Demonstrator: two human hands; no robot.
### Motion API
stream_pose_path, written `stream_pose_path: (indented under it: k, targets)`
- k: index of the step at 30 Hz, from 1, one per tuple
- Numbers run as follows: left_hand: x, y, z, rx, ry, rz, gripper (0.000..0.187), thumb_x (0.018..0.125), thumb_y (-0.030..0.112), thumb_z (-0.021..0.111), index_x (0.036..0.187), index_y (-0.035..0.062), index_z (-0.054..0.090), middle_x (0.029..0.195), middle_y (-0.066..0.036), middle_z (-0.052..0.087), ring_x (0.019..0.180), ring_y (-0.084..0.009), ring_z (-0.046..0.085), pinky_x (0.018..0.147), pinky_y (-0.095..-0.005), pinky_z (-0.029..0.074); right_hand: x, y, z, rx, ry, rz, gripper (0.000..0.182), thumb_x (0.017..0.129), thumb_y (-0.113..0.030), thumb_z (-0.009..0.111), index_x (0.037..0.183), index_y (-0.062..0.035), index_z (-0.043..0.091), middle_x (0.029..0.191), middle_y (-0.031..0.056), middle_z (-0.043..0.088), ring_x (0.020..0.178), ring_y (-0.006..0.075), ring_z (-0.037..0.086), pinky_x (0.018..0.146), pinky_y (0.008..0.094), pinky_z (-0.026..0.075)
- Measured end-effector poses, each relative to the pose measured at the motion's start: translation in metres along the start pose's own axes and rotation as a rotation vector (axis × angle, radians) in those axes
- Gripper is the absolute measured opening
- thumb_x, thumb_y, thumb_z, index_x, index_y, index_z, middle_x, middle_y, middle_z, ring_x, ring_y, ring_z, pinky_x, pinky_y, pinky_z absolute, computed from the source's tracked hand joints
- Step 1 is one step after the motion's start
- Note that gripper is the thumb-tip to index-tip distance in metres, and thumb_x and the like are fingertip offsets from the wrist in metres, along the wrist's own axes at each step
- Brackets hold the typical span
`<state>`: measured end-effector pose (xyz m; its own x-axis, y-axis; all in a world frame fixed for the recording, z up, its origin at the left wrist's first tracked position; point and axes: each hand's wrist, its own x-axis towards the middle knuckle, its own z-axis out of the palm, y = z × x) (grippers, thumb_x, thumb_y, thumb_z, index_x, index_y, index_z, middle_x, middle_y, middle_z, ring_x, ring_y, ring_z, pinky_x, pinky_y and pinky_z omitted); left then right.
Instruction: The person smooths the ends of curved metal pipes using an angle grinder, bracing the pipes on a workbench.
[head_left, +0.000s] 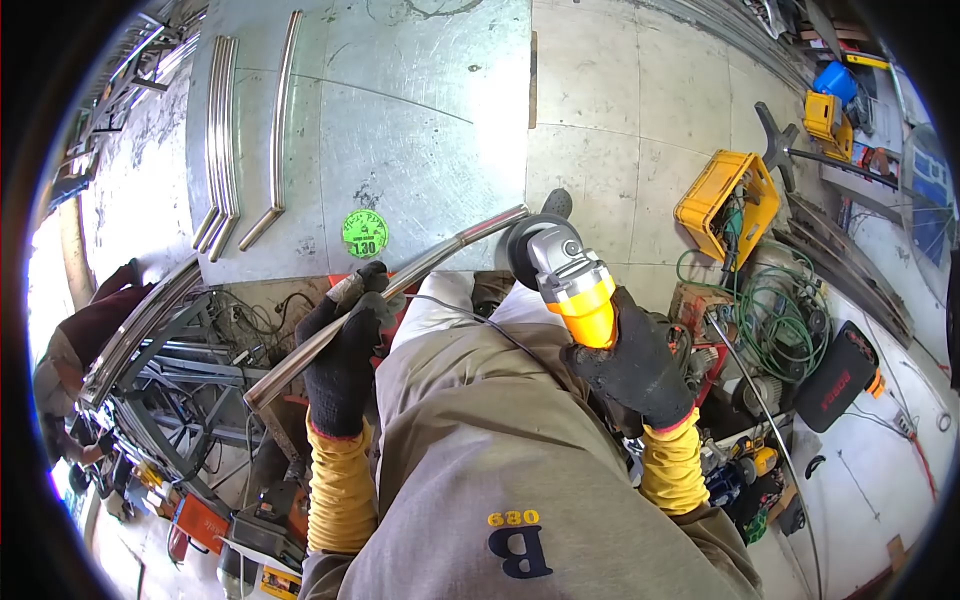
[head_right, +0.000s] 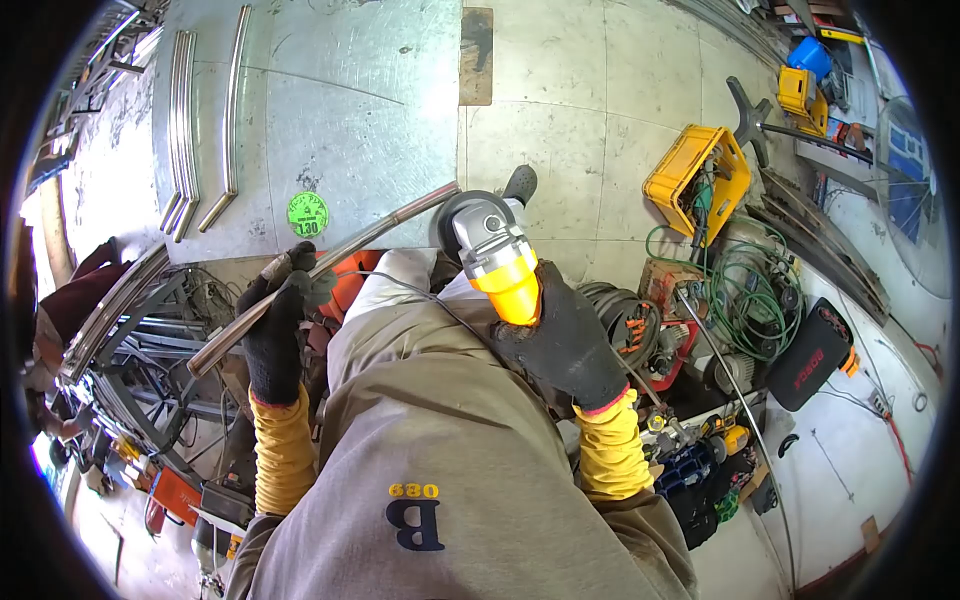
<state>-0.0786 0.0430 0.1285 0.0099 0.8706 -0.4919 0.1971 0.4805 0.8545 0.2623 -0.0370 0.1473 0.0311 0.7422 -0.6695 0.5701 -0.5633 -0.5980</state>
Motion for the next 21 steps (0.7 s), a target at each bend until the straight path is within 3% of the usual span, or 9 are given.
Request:
stream_pose_path:
  k: [2, 6, 8, 12, 14, 19, 21]
  targets:
    - [0.000, -0.001, -0.004, 0.069, -0.042, -0.017, 0.040, 0.105, 0.012, 0.065, 0.139, -0.0037, 0.075, 0.122, -0.005, 0.081, 0.096, -0.0087, 0.067, 0.084, -0.0238, 0.053, 0.000, 0.003, 0.002, 0.041, 0.057, -0.061, 0.065, 0.084, -0.028, 0.087, 0.137, -0.0047, 0.057, 0.114, 0.0256, 0.074, 0.105, 0.0502, 0.072, 0.086, 0.0540, 0.058]
    - [-0.001, 0.002, -0.003, 0.064, -0.061, -0.011, 0.039, 0.105, 0.013, 0.065, 0.139, -0.0031, 0.076, 0.122, -0.006, 0.081, 0.099, -0.0104, 0.069, 0.087, -0.0246, 0.054, 0.003, 0.001, 0.001, 0.049, 0.099, -0.140, 0.065, 0.084, -0.028, 0.087, 0.137, -0.0041, 0.057, 0.113, 0.0260, 0.075, 0.104, 0.0510, 0.073, 0.085, 0.0541, 0.058]
    - [-0.001, 0.002, -0.003, 0.041, -0.064, -0.028, 0.039, 0.105, 0.013, 0.065, 0.139, -0.0028, 0.076, 0.123, -0.008, 0.081, 0.103, -0.0121, 0.071, 0.090, -0.0255, 0.055, 0.007, -0.015, -0.006, -0.023, 0.032, 0.023, 0.066, 0.084, -0.026, 0.087, 0.139, -0.0039, 0.056, 0.111, 0.0260, 0.075, 0.103, 0.0515, 0.073, 0.084, 0.0542, 0.058]
    - [0.001, -0.001, 0.000, -0.010, -0.024, -0.021, 0.038, 0.106, 0.012, 0.064, 0.138, -0.0038, 0.076, 0.124, -0.010, 0.081, 0.103, -0.0143, 0.073, 0.090, -0.0277, 0.057, 0.009, -0.016, -0.006, -0.022, 0.045, -0.006, 0.065, 0.084, -0.024, 0.086, 0.138, -0.0044, 0.057, 0.109, 0.0254, 0.076, 0.101, 0.0514, 0.074, 0.082, 0.0540, 0.059]
    - [0.007, 0.006, 0.004, -0.065, 0.053, -0.075, 0.032, 0.104, 0.009, 0.064, 0.128, -0.0076, 0.077, 0.114, -0.012, 0.082, 0.101, -0.0166, 0.075, 0.091, -0.0303, 0.059, 0.008, -0.012, -0.005, 0.007, 0.073, -0.055, 0.063, 0.084, -0.024, 0.086, 0.136, -0.0048, 0.058, 0.111, 0.0250, 0.076, 0.103, 0.0503, 0.074, 0.084, 0.0534, 0.059]
    - [0.024, -0.011, -0.009, -0.058, 0.026, -0.019, 0.030, 0.106, 0.007, 0.061, 0.126, -0.0072, 0.078, 0.114, -0.014, 0.081, 0.105, -0.0201, 0.077, 0.093, -0.0332, 0.061, 0.003, -0.005, -0.004, 0.046, 0.059, -0.055, 0.063, 0.084, -0.023, 0.086, 0.137, -0.0049, 0.059, 0.114, 0.0251, 0.076, 0.104, 0.0496, 0.074, 0.086, 0.0528, 0.059]
    - [0.027, -0.013, -0.011, 0.053, 0.019, 0.005, 0.034, 0.110, 0.015, 0.062, 0.133, -0.0079, 0.074, 0.116, -0.016, 0.079, 0.095, -0.0227, 0.079, 0.082, -0.0342, 0.063, 0.003, -0.004, -0.004, 0.050, 0.044, -0.053, 0.064, 0.084, -0.024, 0.086, 0.139, -0.0048, 0.058, 0.114, 0.0250, 0.076, 0.104, 0.0495, 0.074, 0.086, 0.0528, 0.059]
